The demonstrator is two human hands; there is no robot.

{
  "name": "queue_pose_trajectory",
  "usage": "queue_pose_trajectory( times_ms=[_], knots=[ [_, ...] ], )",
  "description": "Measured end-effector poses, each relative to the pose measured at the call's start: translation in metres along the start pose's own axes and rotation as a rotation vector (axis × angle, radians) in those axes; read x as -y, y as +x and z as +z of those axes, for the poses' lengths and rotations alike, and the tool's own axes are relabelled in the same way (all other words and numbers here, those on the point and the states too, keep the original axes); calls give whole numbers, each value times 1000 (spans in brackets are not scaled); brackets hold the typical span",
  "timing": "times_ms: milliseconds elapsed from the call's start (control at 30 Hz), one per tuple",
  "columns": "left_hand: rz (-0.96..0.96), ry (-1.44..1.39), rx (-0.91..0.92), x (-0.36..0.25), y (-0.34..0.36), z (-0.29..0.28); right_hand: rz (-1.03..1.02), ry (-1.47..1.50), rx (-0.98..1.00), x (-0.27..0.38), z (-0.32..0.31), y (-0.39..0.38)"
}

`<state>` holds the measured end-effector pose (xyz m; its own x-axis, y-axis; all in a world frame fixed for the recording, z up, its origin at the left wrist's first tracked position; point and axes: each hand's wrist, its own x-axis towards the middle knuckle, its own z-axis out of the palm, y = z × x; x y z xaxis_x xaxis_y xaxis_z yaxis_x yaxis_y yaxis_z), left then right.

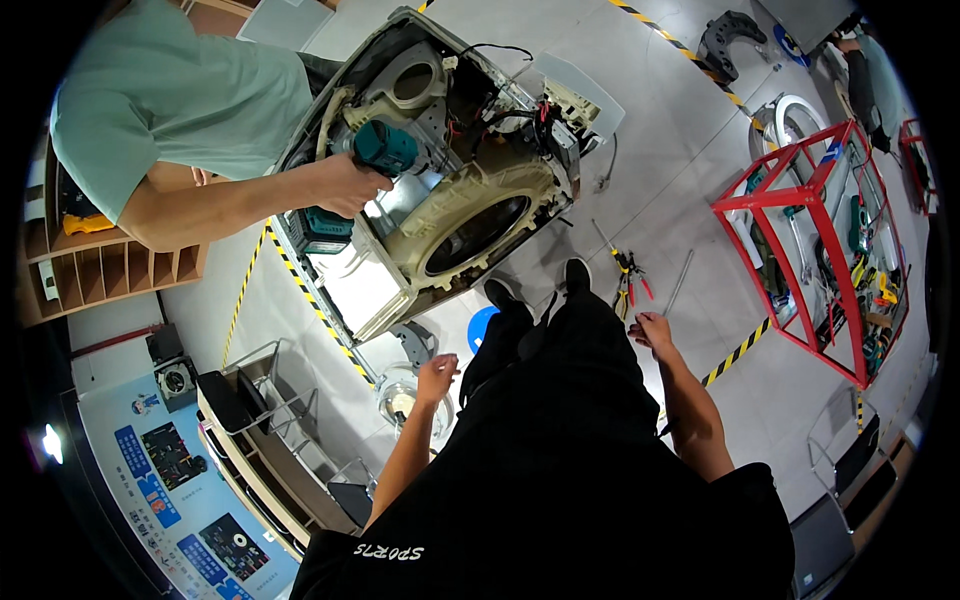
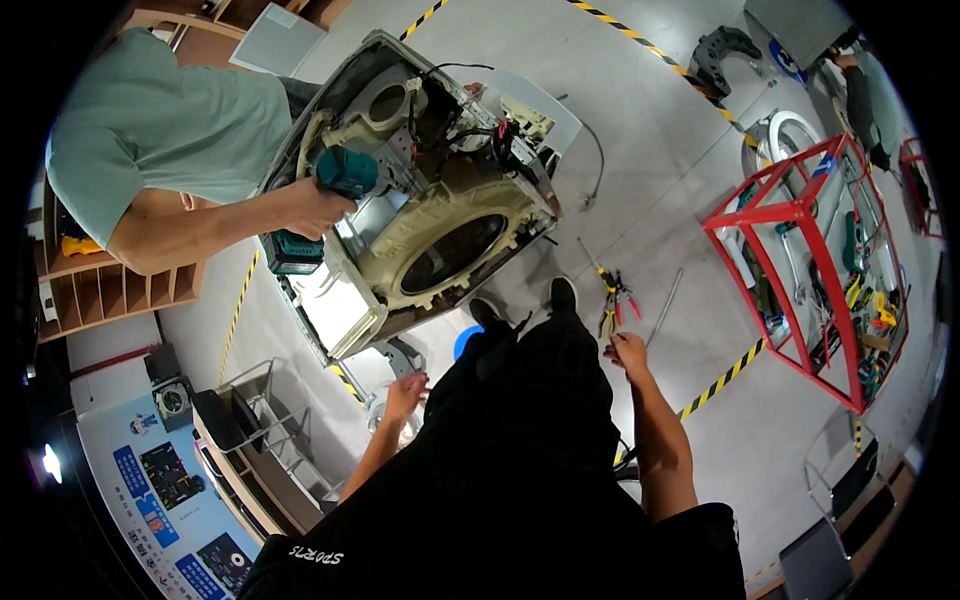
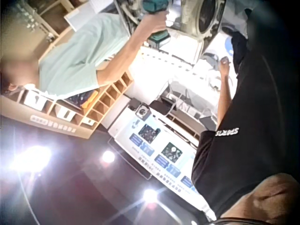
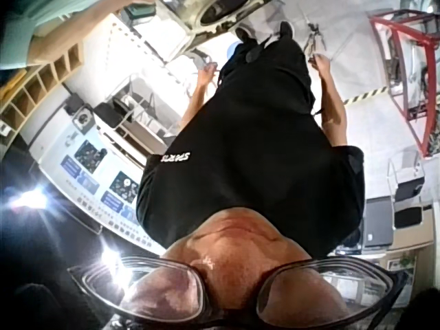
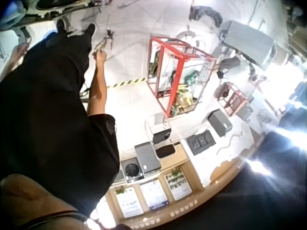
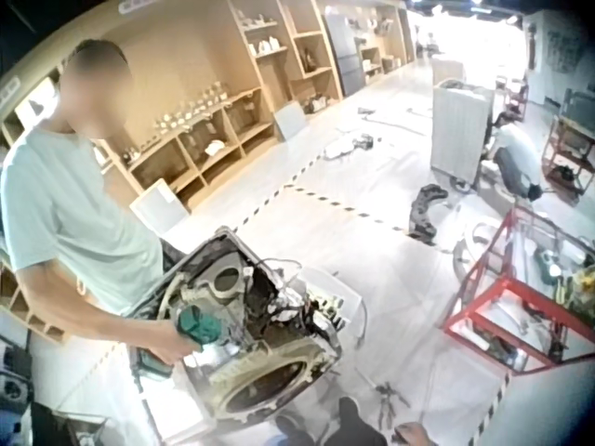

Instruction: The person uses a power drill to remove components from the top of an open washing machine, then moves to the bottom of the unit and fits a large rubber gasket onto the drum opening by hand.

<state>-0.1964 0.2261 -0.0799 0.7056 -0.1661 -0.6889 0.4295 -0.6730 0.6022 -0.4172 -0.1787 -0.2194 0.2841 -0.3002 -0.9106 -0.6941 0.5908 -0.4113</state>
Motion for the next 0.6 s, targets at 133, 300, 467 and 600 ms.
queue_pose_trajectory(
  times_ms=[133,300,467,600],
  knots=[
    [35,67,26,-22,-1,4,-12,27,10,-3,2,2],
    [-13,266,70,18,-15,-2,45,18,-24,-18,0,9],
    [-109,285,154,10,-37,-3,105,-16,-72,-25,-4,-2],
    [-91,333,104,11,-35,0,136,-36,-78,-26,-6,-5]
  ],
)
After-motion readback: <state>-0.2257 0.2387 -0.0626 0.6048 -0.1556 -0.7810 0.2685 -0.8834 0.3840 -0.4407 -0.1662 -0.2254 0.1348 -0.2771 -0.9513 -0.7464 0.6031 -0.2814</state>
